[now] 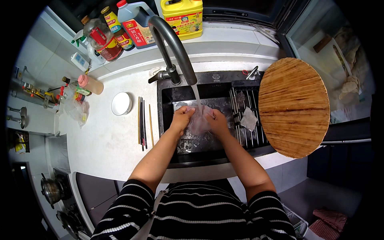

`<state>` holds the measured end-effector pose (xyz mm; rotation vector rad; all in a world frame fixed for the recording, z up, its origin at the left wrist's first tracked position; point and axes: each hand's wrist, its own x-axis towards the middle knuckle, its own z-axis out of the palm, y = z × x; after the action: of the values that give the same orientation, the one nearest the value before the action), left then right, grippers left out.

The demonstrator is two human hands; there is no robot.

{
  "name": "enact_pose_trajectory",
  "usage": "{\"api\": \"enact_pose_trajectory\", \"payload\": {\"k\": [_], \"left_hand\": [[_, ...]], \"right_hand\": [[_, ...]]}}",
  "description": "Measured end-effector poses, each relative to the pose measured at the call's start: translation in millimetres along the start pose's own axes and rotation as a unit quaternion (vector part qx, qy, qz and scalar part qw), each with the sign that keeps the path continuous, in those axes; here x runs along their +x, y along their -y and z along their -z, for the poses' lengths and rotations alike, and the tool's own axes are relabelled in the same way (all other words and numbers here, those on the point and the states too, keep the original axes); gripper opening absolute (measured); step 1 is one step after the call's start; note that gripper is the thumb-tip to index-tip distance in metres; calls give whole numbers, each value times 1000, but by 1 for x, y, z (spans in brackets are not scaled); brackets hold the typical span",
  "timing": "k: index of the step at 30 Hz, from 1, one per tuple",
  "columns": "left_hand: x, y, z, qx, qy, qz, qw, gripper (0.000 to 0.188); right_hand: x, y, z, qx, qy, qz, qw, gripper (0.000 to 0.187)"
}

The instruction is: The person washes a cloth and several chopsticks in a sink using soap and water. They apply liquid soap to the cloth, scrub it with their hands under a faucet, and rinse the chopsticks before placing them on a drying rack.

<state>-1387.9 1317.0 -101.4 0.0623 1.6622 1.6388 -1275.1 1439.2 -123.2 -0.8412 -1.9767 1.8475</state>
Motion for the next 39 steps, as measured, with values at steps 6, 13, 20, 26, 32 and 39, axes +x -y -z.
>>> {"api": "enact_pose_trajectory", "payload": {"k": [6,13,20,26,32,39], "left_hand": [[-7,-32,-4,140,156,55,976,15],[3,-8,1,132,89,3,987,44],[-16,24,-15,-192,-30,368,909,89],[20,78,-5,-400,44,195,895,58],[16,82,2,-494,242,177,816,50],[-15,49,-41,-437,40,265,859,54]], "right_hand": [[-7,19,-21,94,-19,78,992,45],[-12,20,-12,119,128,-166,970,25],[-9,18,-21,352,99,-233,901,21],[-16,25,-1,371,150,-222,889,15],[-28,-18,-23,-220,-43,425,877,10],[-29,-23,-30,-285,-169,263,906,9]]}}
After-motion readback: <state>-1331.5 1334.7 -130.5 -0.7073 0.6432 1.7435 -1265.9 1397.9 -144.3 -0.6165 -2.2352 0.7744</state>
